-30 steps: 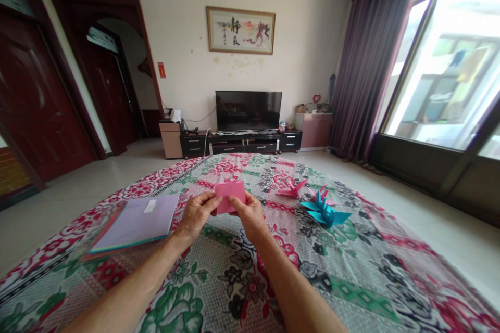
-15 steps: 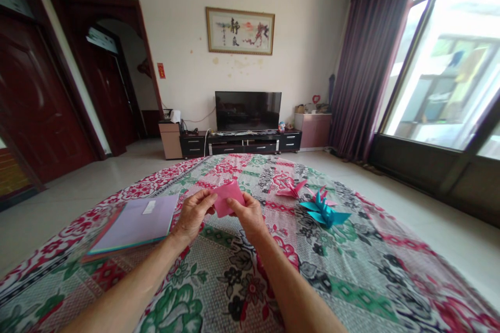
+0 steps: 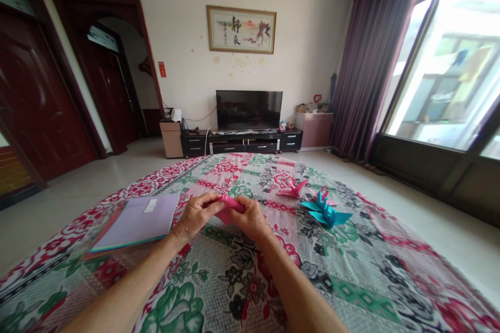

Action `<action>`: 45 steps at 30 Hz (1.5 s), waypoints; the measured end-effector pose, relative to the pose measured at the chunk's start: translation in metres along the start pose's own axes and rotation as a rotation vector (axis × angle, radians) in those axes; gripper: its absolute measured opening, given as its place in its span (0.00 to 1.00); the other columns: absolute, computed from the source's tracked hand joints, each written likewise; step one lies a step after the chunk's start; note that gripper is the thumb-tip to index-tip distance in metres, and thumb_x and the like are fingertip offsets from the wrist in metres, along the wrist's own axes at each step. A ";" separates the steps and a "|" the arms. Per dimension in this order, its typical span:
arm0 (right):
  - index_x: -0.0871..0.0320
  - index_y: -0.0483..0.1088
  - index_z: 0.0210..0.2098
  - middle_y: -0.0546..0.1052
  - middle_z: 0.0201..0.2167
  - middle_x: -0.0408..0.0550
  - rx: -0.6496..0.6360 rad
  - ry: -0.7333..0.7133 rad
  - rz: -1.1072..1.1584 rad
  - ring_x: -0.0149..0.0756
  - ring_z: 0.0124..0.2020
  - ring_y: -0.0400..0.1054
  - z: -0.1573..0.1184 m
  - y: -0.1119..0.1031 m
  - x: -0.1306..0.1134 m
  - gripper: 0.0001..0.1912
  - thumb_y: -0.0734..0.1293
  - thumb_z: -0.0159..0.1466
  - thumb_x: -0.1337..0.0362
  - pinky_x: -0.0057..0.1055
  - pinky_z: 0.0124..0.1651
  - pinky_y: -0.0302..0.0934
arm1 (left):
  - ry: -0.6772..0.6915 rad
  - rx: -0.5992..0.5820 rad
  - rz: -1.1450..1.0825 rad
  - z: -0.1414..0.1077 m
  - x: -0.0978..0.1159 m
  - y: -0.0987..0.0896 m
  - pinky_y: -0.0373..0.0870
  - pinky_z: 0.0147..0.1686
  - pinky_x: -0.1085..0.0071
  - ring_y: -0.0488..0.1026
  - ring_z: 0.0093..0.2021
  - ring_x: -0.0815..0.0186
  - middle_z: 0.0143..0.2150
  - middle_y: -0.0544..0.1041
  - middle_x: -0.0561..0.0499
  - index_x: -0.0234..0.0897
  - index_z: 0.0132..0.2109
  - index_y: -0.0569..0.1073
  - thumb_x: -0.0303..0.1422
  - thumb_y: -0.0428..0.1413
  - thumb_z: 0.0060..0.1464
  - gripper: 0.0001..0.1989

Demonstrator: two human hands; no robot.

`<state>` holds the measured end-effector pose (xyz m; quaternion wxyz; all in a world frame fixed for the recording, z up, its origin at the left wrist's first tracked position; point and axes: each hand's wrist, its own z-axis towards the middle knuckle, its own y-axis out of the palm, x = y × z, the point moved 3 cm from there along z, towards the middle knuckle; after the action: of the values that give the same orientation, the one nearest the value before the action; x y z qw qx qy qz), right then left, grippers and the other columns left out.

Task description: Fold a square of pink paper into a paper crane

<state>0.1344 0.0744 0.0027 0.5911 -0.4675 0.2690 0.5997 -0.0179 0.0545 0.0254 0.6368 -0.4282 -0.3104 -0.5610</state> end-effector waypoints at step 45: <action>0.64 0.69 0.28 0.76 0.23 0.50 -0.277 0.789 0.545 0.31 0.23 0.71 -0.010 0.024 -0.008 0.18 0.61 0.61 0.54 0.27 0.25 0.66 | -0.665 0.326 -0.433 0.004 -0.044 -0.008 0.56 0.14 0.76 0.63 0.14 0.71 0.15 0.68 0.57 0.34 0.25 0.69 0.32 0.61 0.33 0.10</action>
<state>0.1128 0.0585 0.0002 0.1985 -0.6455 0.5024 0.5399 -0.0329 0.0777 -0.0097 0.4290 -0.4044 -0.6661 -0.4568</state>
